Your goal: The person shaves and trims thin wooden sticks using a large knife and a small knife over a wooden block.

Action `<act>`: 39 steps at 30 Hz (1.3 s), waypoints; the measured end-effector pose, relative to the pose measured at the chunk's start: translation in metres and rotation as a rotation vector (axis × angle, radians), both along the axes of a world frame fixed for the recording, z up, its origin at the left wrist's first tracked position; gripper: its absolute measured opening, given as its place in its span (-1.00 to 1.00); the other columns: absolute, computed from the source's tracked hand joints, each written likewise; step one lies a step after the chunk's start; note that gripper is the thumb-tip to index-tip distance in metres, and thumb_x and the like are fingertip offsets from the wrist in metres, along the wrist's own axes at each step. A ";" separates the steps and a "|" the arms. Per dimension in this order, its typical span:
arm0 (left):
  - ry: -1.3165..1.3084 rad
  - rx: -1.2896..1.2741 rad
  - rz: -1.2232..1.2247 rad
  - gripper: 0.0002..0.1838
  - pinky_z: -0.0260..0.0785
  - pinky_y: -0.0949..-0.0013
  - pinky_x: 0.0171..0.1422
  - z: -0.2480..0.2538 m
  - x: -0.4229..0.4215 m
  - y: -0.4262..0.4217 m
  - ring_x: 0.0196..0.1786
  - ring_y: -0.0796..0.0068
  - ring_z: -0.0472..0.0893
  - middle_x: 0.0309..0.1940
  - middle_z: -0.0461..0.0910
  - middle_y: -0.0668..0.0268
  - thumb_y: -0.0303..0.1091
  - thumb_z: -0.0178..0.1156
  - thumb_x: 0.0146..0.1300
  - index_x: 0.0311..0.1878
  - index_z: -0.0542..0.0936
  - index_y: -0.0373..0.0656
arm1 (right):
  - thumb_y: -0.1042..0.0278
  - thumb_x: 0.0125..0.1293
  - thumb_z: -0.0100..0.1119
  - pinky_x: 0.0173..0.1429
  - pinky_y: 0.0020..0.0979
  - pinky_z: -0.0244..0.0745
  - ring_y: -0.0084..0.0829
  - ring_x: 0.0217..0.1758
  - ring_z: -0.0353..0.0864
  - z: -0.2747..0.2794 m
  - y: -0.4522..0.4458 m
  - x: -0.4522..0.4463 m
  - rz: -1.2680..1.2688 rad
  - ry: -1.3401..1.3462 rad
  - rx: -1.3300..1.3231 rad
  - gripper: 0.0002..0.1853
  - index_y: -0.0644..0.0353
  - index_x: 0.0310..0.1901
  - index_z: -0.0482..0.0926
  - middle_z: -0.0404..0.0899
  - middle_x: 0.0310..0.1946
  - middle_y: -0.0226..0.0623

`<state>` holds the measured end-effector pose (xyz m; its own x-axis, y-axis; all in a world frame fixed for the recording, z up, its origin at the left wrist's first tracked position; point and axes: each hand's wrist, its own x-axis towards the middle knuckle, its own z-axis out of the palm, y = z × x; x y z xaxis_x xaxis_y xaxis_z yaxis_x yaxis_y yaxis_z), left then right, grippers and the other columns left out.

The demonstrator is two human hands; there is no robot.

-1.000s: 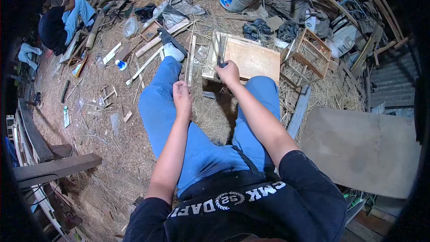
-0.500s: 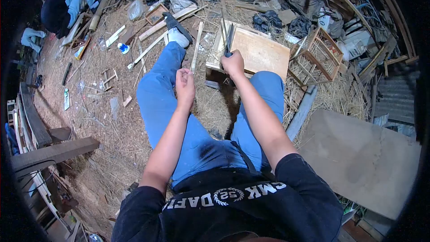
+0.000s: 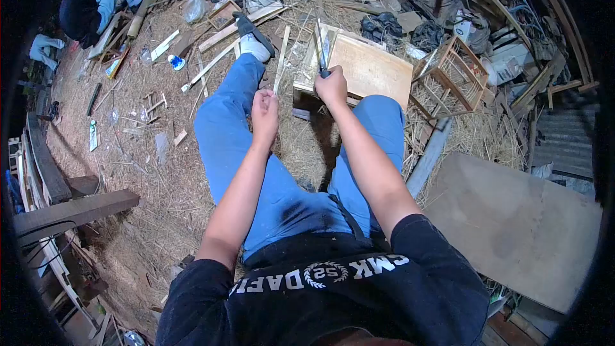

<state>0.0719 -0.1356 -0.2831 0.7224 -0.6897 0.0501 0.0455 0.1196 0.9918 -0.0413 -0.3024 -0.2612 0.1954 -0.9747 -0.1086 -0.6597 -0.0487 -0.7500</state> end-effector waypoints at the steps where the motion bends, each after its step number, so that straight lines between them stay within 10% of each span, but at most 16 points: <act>1: 0.015 0.028 -0.010 -0.90 0.05 0.55 -0.52 0.003 0.000 0.001 -0.54 0.80 0.26 -0.52 0.34 0.59 -0.37 0.11 0.50 -0.03 0.43 -0.11 | 0.24 0.16 0.32 0.02 0.00 0.57 0.18 -0.10 0.70 -0.002 0.001 -0.001 -0.001 0.002 -0.004 -0.59 0.34 -0.08 0.46 0.68 -0.24 0.21; 7: 0.036 0.053 -0.068 -0.92 0.03 0.52 -0.48 0.002 0.000 0.002 -0.51 0.79 0.24 -0.51 0.33 0.57 -0.40 0.08 0.51 -0.03 0.44 -0.14 | 0.01 0.21 0.38 -0.11 -0.10 0.57 -0.06 -0.32 0.70 -0.010 0.007 0.000 -0.088 -0.363 0.101 -0.53 0.33 -0.23 0.50 0.66 -0.45 0.04; 9: 0.027 0.030 -0.093 -0.93 0.00 0.50 -0.45 -0.005 0.001 0.001 -0.50 0.78 0.22 -0.53 0.31 0.57 -0.42 0.07 0.51 -0.04 0.44 -0.16 | 0.01 0.45 0.22 -0.75 -0.40 0.18 -0.53 -0.80 0.32 -0.008 0.009 -0.006 -0.050 -0.524 0.133 -0.57 0.18 -0.27 0.29 0.39 -0.68 -0.38; 15: -0.340 0.179 -0.109 -0.83 0.15 0.40 -0.43 0.004 -0.010 -0.023 -0.51 0.65 0.30 -0.59 0.34 0.40 -0.30 0.15 0.46 -0.14 0.53 -0.22 | 0.05 0.49 0.15 -0.73 -0.40 0.23 -0.50 -0.79 0.31 0.049 0.025 -0.039 -0.139 -0.650 0.376 -0.64 0.11 -0.27 0.28 0.40 -0.65 -0.36; 20: -0.635 0.323 -0.380 -0.74 0.47 -0.03 -0.10 0.013 0.000 -0.068 -0.20 -0.13 0.67 -0.27 0.66 -0.08 -0.20 0.07 0.46 -0.05 0.57 -0.20 | 0.12 0.53 0.03 -0.72 -0.38 0.29 -0.49 -0.78 0.35 0.028 0.017 -0.091 -0.125 -0.645 0.354 -0.73 0.09 -0.27 0.31 0.42 -0.60 -0.38; 39: -0.575 0.457 -0.688 -0.77 0.47 0.04 -0.06 -0.005 0.016 -0.127 -0.17 -0.14 0.65 -0.27 0.65 -0.09 -0.27 0.10 0.38 -0.15 0.53 -0.28 | 0.04 0.61 -0.17 -0.67 -0.37 0.33 -0.49 -0.74 0.35 -0.019 0.021 -0.187 -0.354 -0.589 0.504 -0.65 0.13 -0.21 0.43 0.42 -0.60 -0.40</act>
<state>0.0880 -0.2629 -0.2879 0.1091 -0.9881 -0.1084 -0.5384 -0.1504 0.8292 -0.2283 -0.2811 -0.2805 0.0494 -0.8514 -0.5222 -0.0682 0.5188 -0.8522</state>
